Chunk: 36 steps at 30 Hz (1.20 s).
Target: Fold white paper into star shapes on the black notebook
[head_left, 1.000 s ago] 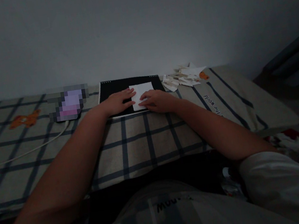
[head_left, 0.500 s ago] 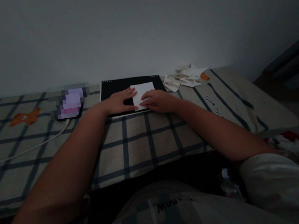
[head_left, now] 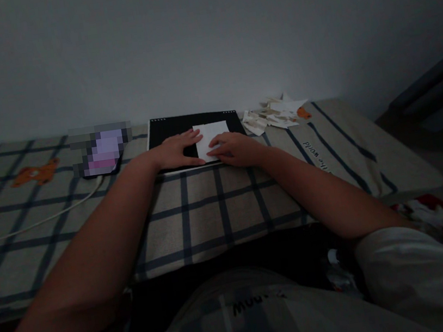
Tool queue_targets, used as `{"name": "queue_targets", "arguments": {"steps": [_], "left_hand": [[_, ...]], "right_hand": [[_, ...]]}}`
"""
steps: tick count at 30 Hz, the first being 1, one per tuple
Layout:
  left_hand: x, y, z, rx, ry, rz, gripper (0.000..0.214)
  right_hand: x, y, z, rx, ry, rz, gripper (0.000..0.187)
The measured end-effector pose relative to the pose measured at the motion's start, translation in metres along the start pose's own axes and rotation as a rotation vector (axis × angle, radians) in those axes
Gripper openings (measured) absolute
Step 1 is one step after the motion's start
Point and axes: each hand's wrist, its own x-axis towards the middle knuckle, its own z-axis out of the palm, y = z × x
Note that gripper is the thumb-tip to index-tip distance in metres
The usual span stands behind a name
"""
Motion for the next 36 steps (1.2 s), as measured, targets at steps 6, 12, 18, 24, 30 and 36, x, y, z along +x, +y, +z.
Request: {"name": "queue_targets", "arguments": {"steps": [6, 12, 18, 24, 30, 36], "left_hand": [[-0.002, 0.002, 0.003, -0.049, 0.046, 0.01, 0.095], [0.003, -0.001, 0.009, -0.083, 0.12, 0.009, 0.078], [0.004, 0.006, 0.017, -0.042, 0.236, 0.009, 0.066], [0.001, 0.022, 0.01, 0.058, 0.158, -0.108, 0.072], [0.004, 0.028, 0.002, 0.034, 0.097, -0.18, 0.076], [0.003, 0.027, 0.009, 0.032, 0.177, -0.159, 0.073]], "right_hand": [[0.0, 0.001, 0.001, -0.001, 0.009, -0.003, 0.037], [0.0, 0.002, 0.002, 0.017, 0.024, -0.007, 0.036], [0.001, 0.001, 0.002, 0.0, 0.008, 0.002, 0.039], [0.001, 0.002, 0.004, -0.014, 0.015, 0.003, 0.037], [0.001, 0.002, 0.004, -0.013, 0.019, -0.005, 0.038], [0.001, 0.002, 0.004, -0.015, 0.029, -0.024, 0.036]]}}
